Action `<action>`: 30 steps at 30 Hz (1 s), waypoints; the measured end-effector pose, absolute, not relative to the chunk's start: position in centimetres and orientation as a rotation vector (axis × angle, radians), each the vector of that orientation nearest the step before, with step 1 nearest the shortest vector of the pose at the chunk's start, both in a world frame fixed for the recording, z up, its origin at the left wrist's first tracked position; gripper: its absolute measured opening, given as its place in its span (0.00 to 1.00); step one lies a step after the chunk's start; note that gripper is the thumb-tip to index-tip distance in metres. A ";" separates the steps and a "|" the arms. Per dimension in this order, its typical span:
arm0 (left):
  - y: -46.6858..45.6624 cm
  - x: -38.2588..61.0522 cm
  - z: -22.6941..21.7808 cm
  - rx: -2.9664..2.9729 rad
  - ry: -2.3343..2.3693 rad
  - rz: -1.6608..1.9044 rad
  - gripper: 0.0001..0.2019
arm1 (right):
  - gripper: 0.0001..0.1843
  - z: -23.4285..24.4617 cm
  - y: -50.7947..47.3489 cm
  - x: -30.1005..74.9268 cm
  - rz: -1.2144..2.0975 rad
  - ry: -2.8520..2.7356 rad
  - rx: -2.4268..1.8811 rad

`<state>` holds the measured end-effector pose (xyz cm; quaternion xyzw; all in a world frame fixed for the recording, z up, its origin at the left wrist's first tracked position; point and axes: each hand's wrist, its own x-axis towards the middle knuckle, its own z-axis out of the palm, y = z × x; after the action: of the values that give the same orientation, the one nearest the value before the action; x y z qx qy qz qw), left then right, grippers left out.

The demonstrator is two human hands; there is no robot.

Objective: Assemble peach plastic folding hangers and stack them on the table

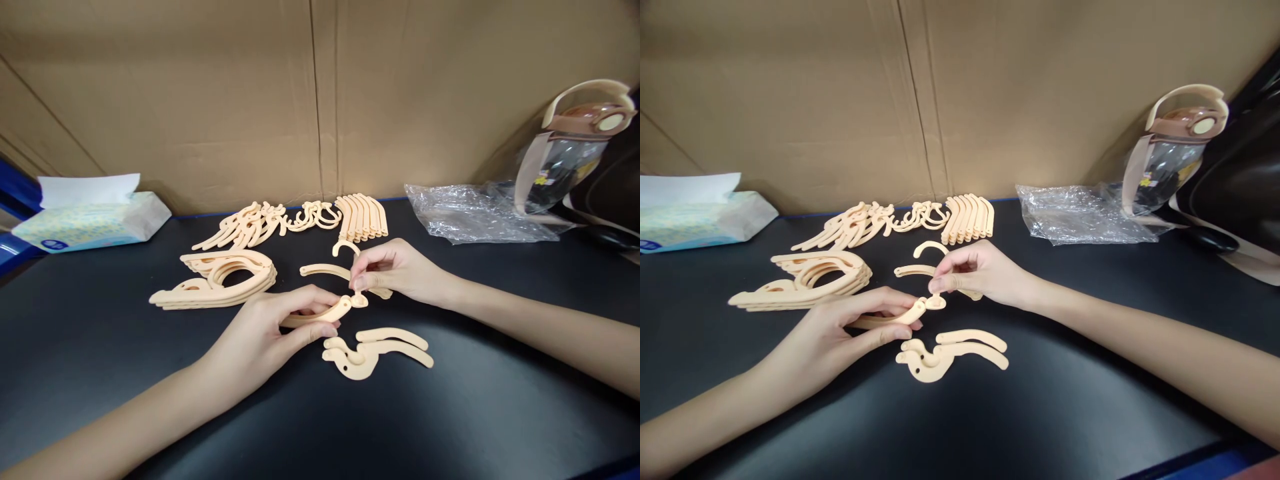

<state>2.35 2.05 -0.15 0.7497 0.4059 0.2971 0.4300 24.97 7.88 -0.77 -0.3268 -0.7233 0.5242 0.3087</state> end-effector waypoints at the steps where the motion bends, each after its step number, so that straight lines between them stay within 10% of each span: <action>1: 2.1 2.4 -0.1 1.873 1.009 0.742 0.06 | 0.18 -0.7 7.9 25.0 1.388 -1.912 -0.862; 30: 1.6 2.2 -0.8 2.386 1.142 0.719 0.12 | 0.15 -0.8 7.2 24.7 1.116 -1.978 -0.900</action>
<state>2.20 1.64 -0.85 0.8531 0.4082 0.2570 0.1989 24.68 7.20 -0.78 -0.3461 -0.7608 0.4294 0.3421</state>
